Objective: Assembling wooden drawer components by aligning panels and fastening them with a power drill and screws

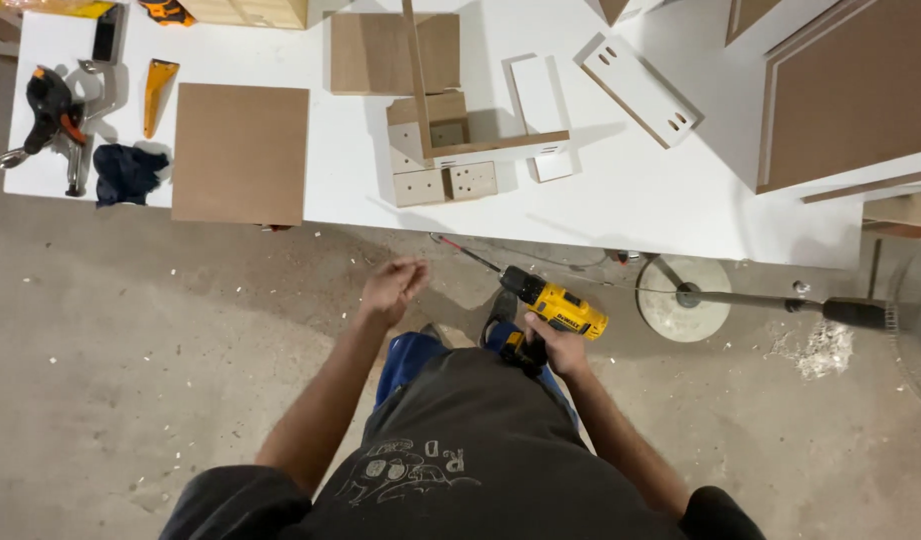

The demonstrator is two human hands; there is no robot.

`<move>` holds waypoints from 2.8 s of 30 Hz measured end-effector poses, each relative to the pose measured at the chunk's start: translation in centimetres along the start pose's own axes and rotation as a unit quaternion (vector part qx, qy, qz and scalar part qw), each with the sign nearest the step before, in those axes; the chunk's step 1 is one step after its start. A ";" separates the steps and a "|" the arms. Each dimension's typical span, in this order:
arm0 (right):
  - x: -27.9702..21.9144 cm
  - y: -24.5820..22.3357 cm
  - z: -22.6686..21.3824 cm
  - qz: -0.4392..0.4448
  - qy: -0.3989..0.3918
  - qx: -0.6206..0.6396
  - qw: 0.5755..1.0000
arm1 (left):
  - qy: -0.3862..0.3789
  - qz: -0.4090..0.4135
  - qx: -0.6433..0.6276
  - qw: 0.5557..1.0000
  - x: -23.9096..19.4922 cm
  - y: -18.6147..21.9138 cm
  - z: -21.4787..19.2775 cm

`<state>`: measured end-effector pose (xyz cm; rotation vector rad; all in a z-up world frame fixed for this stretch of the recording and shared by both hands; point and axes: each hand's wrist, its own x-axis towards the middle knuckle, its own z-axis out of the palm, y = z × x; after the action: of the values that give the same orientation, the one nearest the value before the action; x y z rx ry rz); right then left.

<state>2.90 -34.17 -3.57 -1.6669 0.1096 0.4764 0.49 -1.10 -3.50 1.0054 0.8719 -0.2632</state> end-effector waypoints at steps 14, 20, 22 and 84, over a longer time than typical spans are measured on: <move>-3.9 0.5 2.2 -0.178 -0.078 -0.048 0.980 | -0.071 0.050 -0.205 0.975 -1.2 1.8 1.0; -4.8 0.0 2.4 -0.221 -0.052 -0.055 0.972 | -0.091 0.048 -0.226 0.969 -0.3 1.3 1.4; -4.8 0.3 1.9 -0.229 -0.045 -0.082 0.969 | -0.096 0.047 -0.226 0.968 -1.4 2.4 1.9; 23.4 -0.6 -7.1 0.190 -0.129 0.263 0.937 | -0.269 0.445 0.840 0.158 22.4 21.4 7.5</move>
<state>26.07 -36.26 -11.05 -1.0445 0.3399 0.8704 30.88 8.42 -4.85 2.9459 -1.5312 -0.4605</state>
